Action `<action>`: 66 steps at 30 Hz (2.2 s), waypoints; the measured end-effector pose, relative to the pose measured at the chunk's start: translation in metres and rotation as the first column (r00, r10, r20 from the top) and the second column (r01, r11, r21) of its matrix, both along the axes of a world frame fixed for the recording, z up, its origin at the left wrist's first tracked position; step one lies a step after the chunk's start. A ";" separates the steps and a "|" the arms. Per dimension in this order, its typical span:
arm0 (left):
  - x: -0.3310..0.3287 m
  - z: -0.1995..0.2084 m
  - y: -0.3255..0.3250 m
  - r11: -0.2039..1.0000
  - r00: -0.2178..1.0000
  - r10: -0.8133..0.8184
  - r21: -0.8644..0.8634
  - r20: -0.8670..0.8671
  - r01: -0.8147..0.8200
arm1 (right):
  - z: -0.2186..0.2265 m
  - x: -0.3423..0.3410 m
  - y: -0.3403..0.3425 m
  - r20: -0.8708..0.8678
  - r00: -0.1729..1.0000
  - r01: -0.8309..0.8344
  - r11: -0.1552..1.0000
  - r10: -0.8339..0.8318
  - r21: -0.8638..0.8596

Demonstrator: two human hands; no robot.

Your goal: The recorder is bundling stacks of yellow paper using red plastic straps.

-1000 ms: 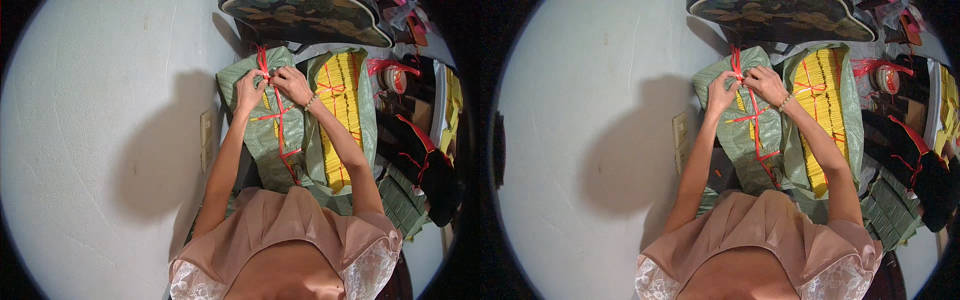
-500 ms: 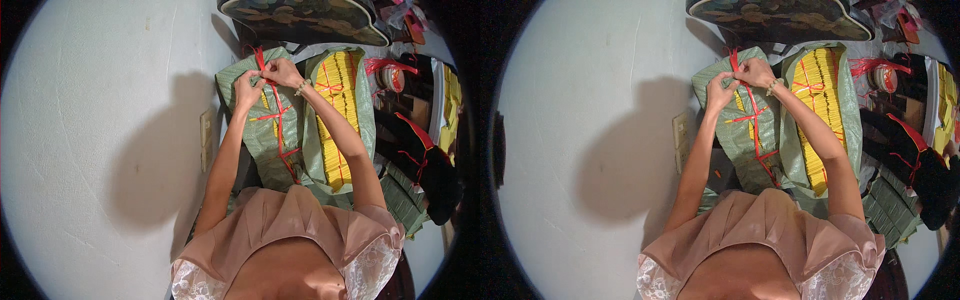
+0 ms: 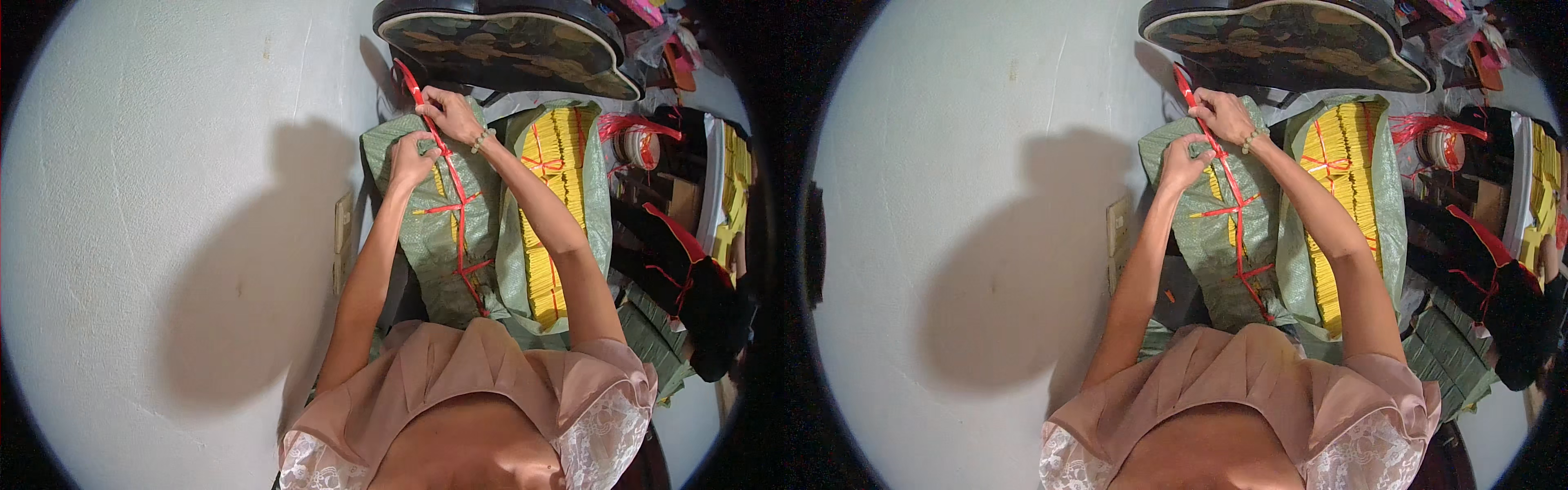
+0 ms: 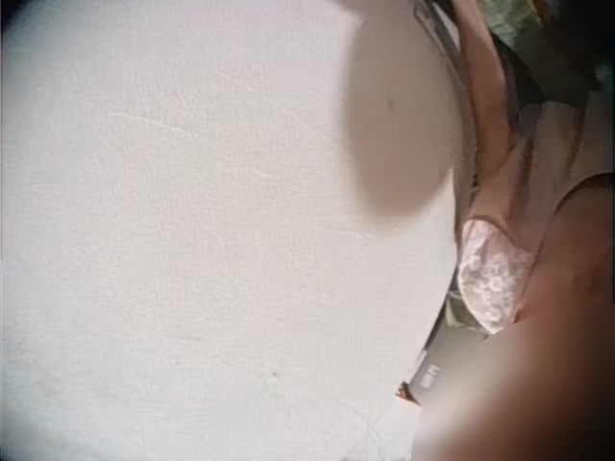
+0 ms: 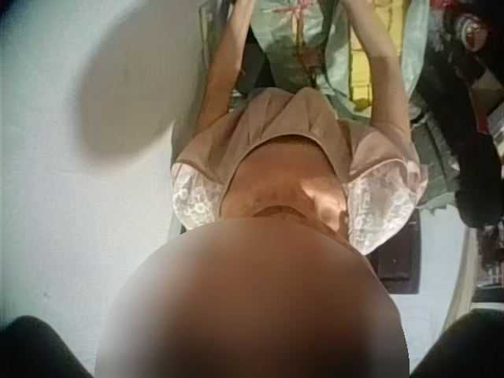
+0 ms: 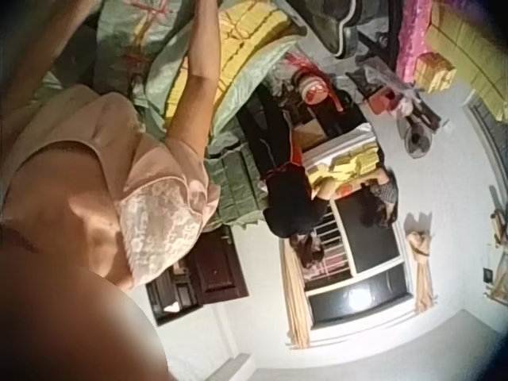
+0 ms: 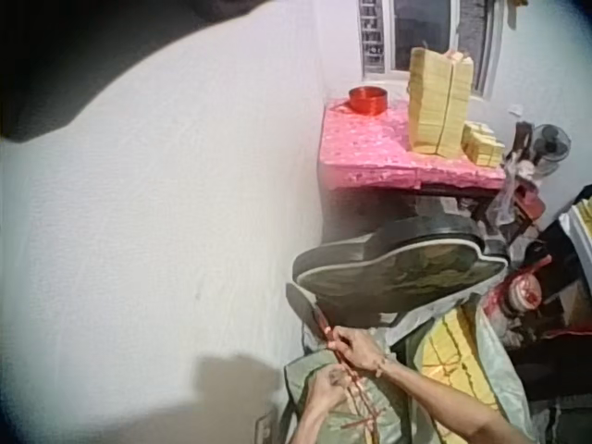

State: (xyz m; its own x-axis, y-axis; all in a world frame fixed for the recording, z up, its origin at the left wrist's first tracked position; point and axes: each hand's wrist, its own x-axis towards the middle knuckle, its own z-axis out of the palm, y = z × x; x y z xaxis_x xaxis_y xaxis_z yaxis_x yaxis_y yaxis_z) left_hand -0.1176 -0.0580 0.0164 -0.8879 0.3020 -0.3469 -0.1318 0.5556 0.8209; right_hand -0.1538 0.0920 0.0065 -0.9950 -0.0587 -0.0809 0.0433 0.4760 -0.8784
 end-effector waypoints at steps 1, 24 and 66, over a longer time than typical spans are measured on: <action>-0.001 0.002 0.000 1.000 1.000 0.004 0.009 0.014 -0.005 | -0.001 -0.002 -0.001 0.000 1.000 -0.004 1.000 0.004 -0.002; -0.001 0.003 0.001 1.000 1.000 -0.012 -0.019 -0.005 0.012 | -0.011 -0.006 0.016 0.309 0.928 -0.050 0.888 0.210 -0.457; 0.022 -0.001 0.040 0.955 0.913 0.037 -0.255 -0.405 -0.152 | -0.028 -0.041 -0.017 -0.208 0.674 0.725 0.689 -0.709 0.004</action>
State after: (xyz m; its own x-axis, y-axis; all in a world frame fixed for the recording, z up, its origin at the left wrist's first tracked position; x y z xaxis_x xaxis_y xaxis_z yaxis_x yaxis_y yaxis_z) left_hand -0.0954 -0.0175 0.0150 -0.9880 0.1532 -0.0218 0.1051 0.7677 0.6321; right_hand -0.1948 0.0749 -0.0220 -0.7250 0.6769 0.1274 0.2511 0.4319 -0.8663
